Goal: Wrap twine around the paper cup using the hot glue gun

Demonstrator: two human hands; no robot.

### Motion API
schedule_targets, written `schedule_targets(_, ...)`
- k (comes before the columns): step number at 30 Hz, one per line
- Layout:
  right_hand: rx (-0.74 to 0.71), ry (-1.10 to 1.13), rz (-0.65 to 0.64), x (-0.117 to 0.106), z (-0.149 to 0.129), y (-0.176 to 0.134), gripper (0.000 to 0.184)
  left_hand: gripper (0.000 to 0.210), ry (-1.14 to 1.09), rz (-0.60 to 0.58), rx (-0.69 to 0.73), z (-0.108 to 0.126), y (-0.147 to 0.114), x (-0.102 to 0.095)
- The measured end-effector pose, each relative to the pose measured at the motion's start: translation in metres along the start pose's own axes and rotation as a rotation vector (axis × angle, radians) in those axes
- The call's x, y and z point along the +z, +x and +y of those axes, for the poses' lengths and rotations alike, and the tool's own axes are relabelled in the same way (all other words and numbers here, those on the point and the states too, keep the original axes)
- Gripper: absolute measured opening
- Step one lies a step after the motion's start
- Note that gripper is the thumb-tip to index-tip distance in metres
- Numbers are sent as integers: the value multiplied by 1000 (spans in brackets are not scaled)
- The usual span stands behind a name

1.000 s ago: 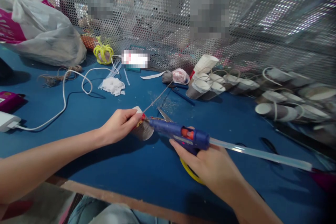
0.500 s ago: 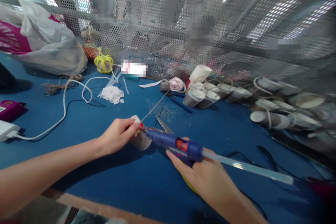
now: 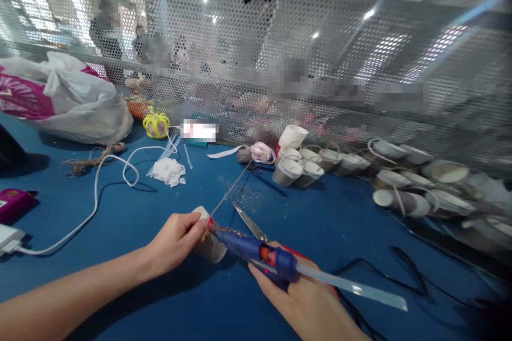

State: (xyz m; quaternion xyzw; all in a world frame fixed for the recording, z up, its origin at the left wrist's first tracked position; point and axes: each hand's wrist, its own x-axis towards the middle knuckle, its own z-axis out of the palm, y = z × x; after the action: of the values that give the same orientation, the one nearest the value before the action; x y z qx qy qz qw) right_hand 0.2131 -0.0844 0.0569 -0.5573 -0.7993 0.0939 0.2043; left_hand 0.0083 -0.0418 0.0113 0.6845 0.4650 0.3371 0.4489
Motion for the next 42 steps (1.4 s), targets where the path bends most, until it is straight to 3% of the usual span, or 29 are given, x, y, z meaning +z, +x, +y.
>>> schedule_targets(14,11,22,2,3,4,-2,10,39,-1,-2,-6,1,1,-1)
schedule_targets(19,30,-30,23,-2,3,1,19,37,15,7,-22,1,1,-3)
schedule_targets(25,-85,-30,73,-1,-1,7,21,37,29,16,-17,-1,1,-5)
schedule_targets(31,-75,-87,39,-1,-6,7,20,38,63,35,1,0,1,-5)
schedule_targets(37,-25,50,-51,-4,-12,4,16,37,59,53,6,4,0,-6)
schedule_targets(42,6,97,-44,7,-7,-3,12,39,41,56,0,4,1,-5)
